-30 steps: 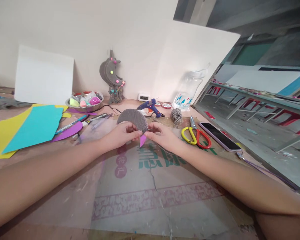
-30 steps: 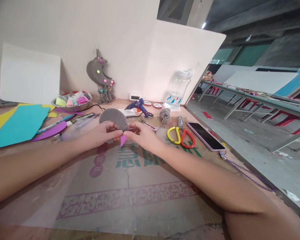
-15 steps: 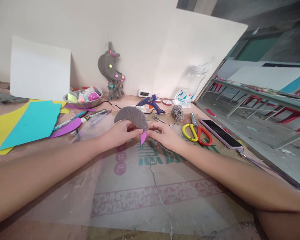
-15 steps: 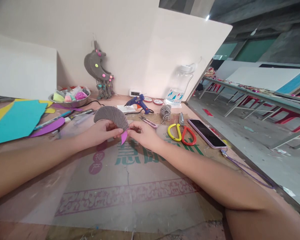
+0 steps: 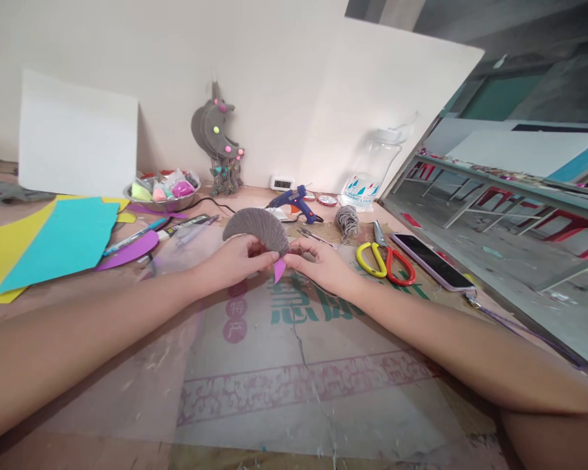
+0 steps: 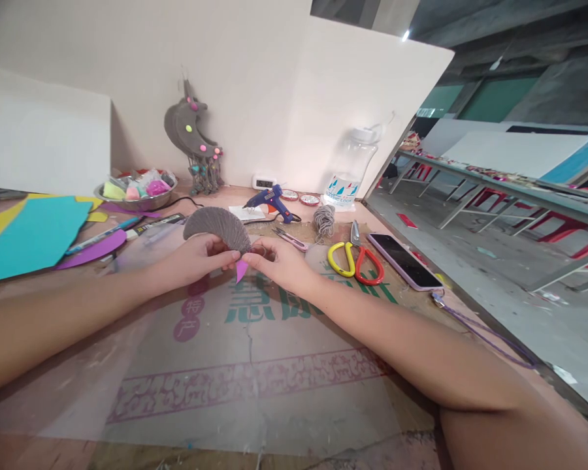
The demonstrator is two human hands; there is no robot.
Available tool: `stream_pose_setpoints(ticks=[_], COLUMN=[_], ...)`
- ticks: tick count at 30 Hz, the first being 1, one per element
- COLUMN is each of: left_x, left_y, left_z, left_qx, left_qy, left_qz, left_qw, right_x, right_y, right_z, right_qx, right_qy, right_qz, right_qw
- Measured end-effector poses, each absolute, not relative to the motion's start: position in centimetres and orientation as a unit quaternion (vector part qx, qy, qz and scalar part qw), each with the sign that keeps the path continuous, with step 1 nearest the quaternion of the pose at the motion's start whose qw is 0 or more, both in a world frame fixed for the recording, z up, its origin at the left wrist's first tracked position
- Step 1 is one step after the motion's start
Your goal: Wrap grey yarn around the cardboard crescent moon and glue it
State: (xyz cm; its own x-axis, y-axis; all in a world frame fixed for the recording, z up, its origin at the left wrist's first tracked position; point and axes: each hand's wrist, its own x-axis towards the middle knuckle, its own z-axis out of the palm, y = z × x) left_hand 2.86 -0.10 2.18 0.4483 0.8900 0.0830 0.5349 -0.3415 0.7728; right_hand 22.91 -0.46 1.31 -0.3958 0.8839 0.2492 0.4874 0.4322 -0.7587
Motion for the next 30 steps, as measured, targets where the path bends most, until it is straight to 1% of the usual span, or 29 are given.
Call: stream_pose_setpoints(ticks=[3,7,15,23,30], left_x=[2.89,2.94,2.98,3.06,3.07], left_y=[-0.10,0.04,0.05,-0.03,0.10], left_z=[2.18,2.05,1.89,1.96,1.72], left_qx=[0.787,0.795,0.785,0.796,0.796], left_qy=[0.457,0.452,0.461,0.462,0.458], left_qz=[0.249,0.251,0.249,0.247,0.254], left_qw=[0.333,0.318,0.329,0.303,0.305], right_x=[22.74,22.71,22.78,22.72,22.78], right_y=[-0.58,-0.56,-0.69,-0.52,-0.51], right_z=[1.28,1.18,1.56,1.22,1.17], right_qx=[-0.448,-0.433,-0.420,-0.436,-0.425], right_qy=[-0.785,-0.787,-0.775,-0.792,-0.791], right_qz=[0.291,0.313,0.356,0.303,0.319], right_qw=[0.314,0.310,0.309,0.302,0.302])
